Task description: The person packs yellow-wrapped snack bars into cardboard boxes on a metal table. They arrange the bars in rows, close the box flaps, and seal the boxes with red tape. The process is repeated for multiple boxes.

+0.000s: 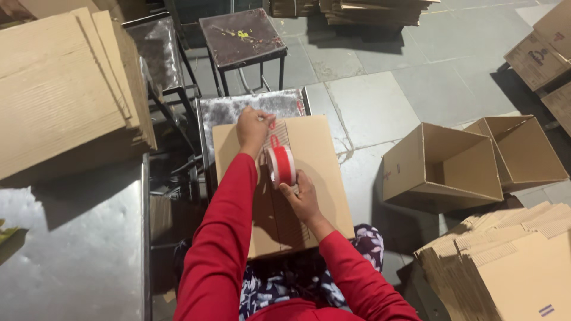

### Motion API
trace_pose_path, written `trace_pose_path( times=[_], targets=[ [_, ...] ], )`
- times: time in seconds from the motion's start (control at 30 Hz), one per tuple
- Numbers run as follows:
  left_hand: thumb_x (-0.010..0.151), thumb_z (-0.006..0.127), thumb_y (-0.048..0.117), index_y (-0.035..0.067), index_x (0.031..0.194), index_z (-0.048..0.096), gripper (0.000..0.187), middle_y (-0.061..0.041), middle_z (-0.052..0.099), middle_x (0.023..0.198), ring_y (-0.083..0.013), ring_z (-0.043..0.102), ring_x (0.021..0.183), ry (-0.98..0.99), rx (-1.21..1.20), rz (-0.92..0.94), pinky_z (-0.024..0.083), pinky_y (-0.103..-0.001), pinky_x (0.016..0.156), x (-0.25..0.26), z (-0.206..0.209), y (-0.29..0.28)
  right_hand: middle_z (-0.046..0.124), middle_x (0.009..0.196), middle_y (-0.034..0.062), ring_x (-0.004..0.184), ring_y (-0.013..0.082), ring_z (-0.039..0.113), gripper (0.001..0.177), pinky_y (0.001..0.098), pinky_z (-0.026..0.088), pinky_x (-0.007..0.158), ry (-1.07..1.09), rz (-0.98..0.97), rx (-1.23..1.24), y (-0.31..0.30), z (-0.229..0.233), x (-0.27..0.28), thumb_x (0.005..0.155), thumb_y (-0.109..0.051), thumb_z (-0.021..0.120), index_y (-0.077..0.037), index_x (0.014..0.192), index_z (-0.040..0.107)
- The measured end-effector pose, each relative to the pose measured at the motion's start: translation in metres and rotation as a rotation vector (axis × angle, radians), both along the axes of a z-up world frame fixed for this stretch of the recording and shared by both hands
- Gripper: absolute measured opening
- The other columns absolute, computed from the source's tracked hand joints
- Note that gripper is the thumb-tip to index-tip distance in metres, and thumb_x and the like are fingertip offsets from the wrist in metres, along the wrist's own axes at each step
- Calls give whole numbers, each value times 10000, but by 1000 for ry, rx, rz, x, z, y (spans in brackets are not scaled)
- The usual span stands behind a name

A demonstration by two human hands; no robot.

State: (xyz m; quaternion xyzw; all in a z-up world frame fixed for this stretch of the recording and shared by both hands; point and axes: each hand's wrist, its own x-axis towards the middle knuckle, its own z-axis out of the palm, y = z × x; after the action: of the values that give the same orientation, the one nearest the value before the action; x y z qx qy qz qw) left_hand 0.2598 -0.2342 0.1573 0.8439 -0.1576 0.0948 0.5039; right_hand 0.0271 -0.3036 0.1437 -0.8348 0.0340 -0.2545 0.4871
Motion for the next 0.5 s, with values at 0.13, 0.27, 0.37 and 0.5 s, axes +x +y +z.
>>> trace_pose_path(
  times=[0.13, 0.27, 0.37, 0.5],
  targets=[
    [791, 851, 305, 146, 816, 829, 162, -100, 730, 957, -266, 696, 848, 167, 100, -4, 536, -406, 756, 54, -10, -23, 673, 1070, 149, 1044, 351, 596, 387, 443, 453, 948, 79, -49, -85, -6, -8, 26, 987, -364, 665, -45, 1196, 598],
    [824, 831, 345, 137, 981, 815, 261, -130, 773, 1102, -293, 722, 974, 446, 554, -132, 553, -401, 826, 94, -42, -35, 660, 1150, 154, 1120, 361, 563, 421, 451, 428, 1005, 47, -35, -91, -4, -13, 27, 991, -349, 658, -33, 1260, 585],
    [787, 847, 396, 100, 1105, 785, 438, -126, 750, 1196, -287, 726, 1042, 637, 819, -261, 560, -390, 865, 120, -56, -39, 659, 1170, 146, 1128, 354, 555, 420, 445, 430, 1016, 74, -32, -83, -4, -12, 22, 994, -346, 654, -37, 1269, 582],
    [842, 737, 406, 119, 1139, 810, 420, -107, 770, 1201, -266, 777, 1069, 670, 1005, -321, 595, -393, 889, 130, -85, -31, 670, 1155, 131, 1125, 346, 560, 399, 448, 422, 1031, 101, -9, -75, -3, -7, 19, 997, -335, 652, -43, 1262, 592]
  ],
)
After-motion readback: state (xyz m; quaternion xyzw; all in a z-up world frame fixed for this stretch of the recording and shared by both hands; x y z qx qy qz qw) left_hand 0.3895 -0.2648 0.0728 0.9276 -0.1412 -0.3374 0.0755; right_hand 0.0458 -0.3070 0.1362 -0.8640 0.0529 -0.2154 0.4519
